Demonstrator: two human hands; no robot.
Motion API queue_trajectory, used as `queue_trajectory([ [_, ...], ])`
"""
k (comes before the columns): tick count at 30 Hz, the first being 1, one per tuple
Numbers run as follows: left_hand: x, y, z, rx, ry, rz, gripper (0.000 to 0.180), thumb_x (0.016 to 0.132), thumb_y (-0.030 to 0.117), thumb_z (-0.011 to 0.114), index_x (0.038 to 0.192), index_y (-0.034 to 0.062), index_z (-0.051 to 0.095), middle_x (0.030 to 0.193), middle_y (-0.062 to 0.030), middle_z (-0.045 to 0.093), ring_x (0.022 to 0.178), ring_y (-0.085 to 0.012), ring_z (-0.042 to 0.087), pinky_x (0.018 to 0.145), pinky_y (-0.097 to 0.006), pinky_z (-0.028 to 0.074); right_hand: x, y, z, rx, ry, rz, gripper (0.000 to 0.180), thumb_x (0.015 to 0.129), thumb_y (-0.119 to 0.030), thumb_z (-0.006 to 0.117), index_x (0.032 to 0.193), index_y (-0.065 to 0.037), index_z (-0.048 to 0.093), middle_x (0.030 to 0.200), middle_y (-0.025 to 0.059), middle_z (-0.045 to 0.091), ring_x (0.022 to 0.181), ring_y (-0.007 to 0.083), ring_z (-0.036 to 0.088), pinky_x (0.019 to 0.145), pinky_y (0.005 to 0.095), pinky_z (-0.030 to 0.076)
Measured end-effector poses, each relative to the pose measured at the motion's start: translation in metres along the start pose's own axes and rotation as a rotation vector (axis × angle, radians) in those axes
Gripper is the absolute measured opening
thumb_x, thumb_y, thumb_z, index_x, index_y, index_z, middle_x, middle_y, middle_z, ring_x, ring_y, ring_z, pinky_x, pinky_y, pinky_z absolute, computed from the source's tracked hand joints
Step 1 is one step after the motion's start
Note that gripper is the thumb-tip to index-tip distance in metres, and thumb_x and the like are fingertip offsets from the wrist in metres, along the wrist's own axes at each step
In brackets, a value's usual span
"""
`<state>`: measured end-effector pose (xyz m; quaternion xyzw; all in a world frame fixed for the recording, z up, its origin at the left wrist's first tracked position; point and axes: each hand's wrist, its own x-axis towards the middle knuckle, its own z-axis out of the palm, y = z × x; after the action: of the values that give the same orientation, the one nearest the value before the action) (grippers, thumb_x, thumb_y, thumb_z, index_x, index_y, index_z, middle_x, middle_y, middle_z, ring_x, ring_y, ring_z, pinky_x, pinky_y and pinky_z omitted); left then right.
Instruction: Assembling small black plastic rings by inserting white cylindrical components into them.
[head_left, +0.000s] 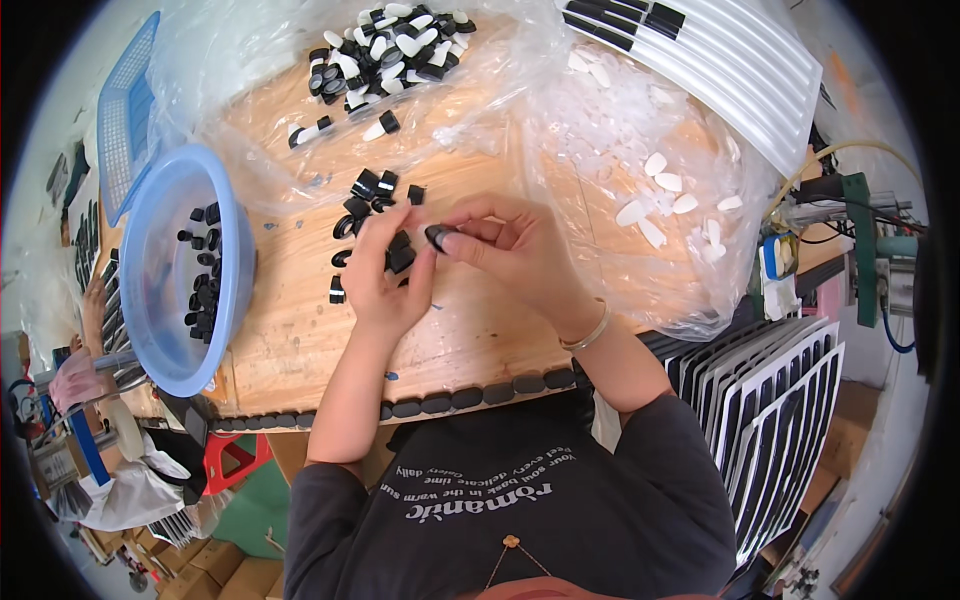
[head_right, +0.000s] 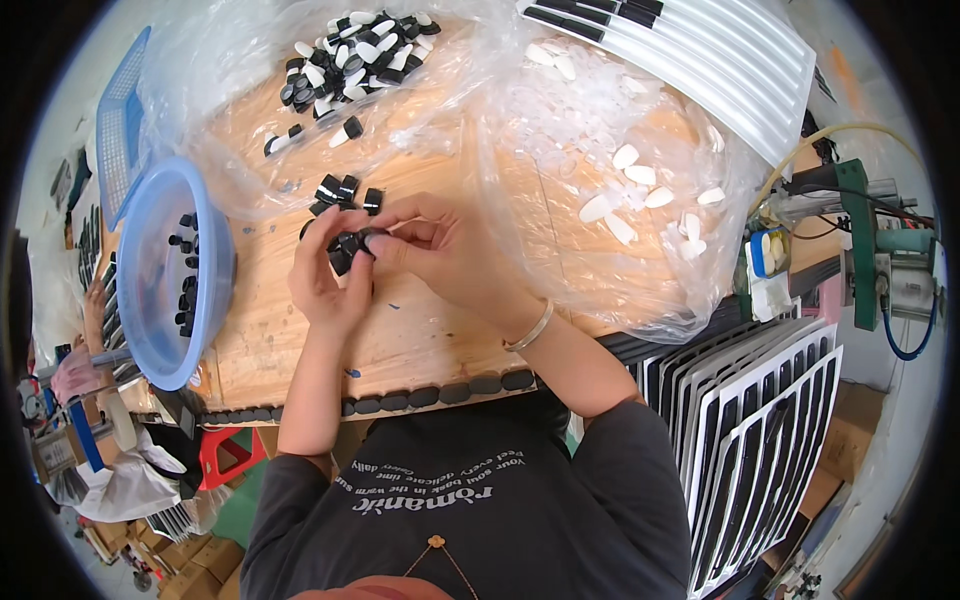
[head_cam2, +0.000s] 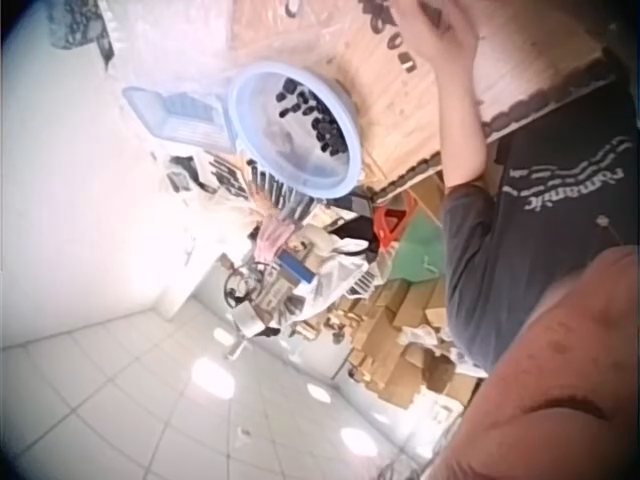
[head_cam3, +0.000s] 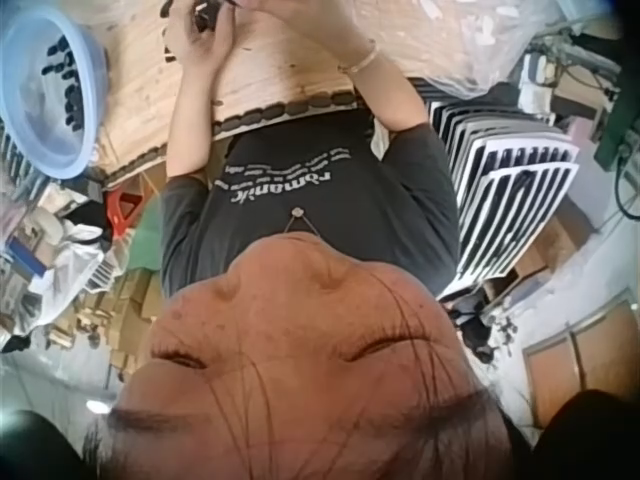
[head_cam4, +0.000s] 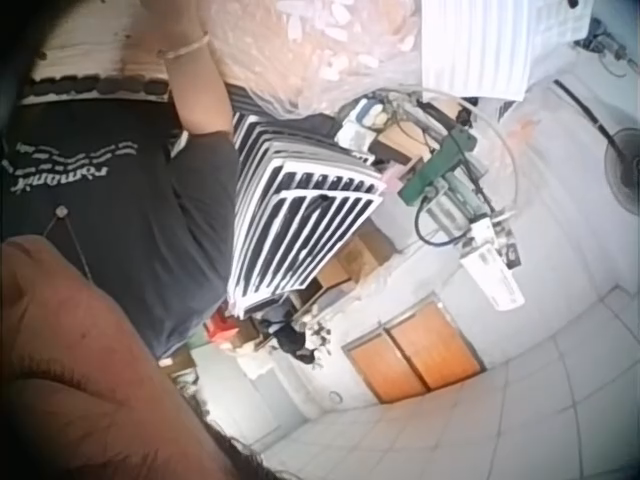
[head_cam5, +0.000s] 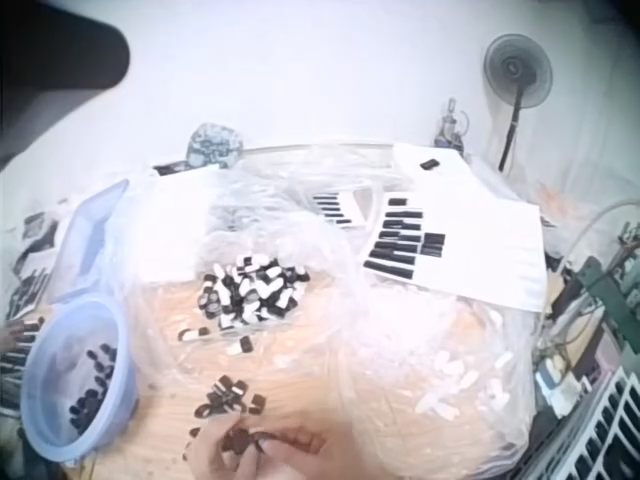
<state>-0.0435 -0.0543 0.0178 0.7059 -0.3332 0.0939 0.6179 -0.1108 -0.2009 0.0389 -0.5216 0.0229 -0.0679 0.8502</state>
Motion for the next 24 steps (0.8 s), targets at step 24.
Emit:
queue_trajectory([
  [24,0.010,-0.001,-0.002,0.387,0.024,0.507,0.046,0.059,0.002,0.080,0.100,-0.0070,0.063,0.096,-0.0181,0.063,0.083,-0.0322,0.061,0.074,-0.038,0.050,0.001,-0.018,-0.033,-0.741,0.188,0.024,0.015,0.087,-0.009,0.061,0.094,0.002,0.068,0.082,0.0053,0.069,0.075,0.0095,0.063,0.065,0.0246,0.049],
])
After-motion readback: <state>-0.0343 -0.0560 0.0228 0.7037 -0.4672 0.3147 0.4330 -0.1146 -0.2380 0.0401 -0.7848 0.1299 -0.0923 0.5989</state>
